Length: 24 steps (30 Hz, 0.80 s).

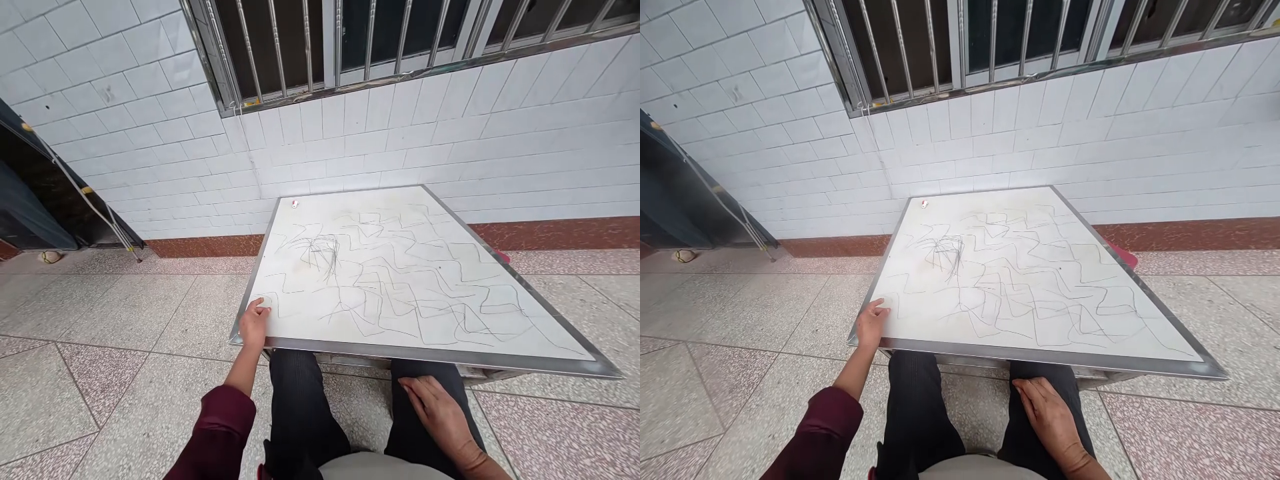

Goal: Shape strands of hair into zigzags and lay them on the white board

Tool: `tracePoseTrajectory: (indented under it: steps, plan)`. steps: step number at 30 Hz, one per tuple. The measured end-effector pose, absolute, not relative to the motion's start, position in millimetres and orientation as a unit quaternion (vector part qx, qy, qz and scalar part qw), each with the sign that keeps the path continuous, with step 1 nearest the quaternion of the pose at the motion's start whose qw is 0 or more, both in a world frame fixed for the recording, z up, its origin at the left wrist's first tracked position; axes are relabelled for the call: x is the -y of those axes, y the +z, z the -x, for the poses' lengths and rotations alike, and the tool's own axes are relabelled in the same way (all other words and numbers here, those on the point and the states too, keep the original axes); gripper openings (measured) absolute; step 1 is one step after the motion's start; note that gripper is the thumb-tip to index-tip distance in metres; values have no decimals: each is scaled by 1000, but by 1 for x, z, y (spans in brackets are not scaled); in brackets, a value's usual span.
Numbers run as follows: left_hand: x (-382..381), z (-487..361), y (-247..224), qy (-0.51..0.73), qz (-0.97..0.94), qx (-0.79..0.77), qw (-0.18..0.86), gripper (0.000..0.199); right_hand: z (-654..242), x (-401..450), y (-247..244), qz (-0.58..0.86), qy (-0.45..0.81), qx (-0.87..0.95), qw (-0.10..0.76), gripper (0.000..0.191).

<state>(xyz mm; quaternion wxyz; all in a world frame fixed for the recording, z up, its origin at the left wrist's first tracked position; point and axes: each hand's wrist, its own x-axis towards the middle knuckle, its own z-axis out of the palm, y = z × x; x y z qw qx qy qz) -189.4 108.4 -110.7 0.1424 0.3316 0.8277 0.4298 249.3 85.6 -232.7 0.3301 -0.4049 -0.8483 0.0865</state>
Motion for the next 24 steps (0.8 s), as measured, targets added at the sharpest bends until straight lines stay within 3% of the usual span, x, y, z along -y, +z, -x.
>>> tracePoseTrajectory:
  steps: [7, 14, 24]
  plan:
    - [-110, 198, -121, 457, -339, -816, 99, 28, -249, -84, -234, 398, 78, 865, 296, 25]
    - [-59, 198, -150, 524, -331, -784, 42, 38, -251, -84, -237, 398, 71, 872, 275, 25]
    - [-24, 164, -162, 469, -470, -748, -5, 28, -247, -85, -237, 391, 58, 882, 258, 27]
